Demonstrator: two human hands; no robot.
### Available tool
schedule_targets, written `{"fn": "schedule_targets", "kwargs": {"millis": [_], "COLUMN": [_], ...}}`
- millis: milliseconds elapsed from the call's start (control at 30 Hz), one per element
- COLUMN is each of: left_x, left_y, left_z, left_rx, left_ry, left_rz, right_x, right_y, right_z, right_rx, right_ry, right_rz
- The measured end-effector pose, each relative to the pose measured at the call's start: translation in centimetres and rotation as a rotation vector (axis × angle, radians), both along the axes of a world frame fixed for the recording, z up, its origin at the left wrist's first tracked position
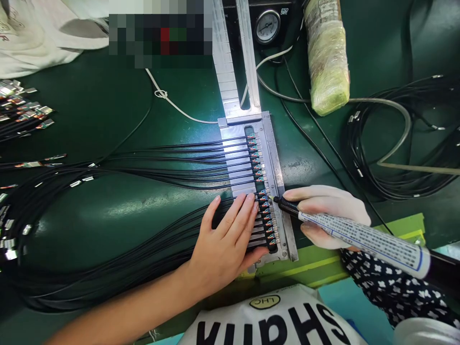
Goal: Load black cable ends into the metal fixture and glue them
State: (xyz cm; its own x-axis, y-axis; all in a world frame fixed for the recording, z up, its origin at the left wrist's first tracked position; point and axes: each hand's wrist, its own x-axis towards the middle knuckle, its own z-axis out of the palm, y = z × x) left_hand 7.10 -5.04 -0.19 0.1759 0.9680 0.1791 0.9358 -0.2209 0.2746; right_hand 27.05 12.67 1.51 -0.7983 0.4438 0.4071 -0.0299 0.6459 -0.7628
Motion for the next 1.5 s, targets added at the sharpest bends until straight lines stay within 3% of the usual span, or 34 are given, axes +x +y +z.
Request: {"fn": "schedule_targets", "kwargs": {"millis": [700,1100,1500], "left_x": [0.01,0.07,0.02], "left_y": [0.10,0.10,0.21], "left_z": [0.03,0.06,0.13], "left_rx": [-0.001,0.000,-0.006], "left_ry": [-0.012,-0.013,-0.008], "left_rz": [-0.002,-0.005,-0.005], "right_x": [-0.16,0.48,0.47], "right_y": [-0.30,-0.46,-0.28], "right_z": [-0.50,0.02,-0.49], "right_rx": [-0.074,0.010,-0.024], "right_ry": [0.036,0.048,0.036], "right_rz": [-0.071,-0.028,-0.010]}}
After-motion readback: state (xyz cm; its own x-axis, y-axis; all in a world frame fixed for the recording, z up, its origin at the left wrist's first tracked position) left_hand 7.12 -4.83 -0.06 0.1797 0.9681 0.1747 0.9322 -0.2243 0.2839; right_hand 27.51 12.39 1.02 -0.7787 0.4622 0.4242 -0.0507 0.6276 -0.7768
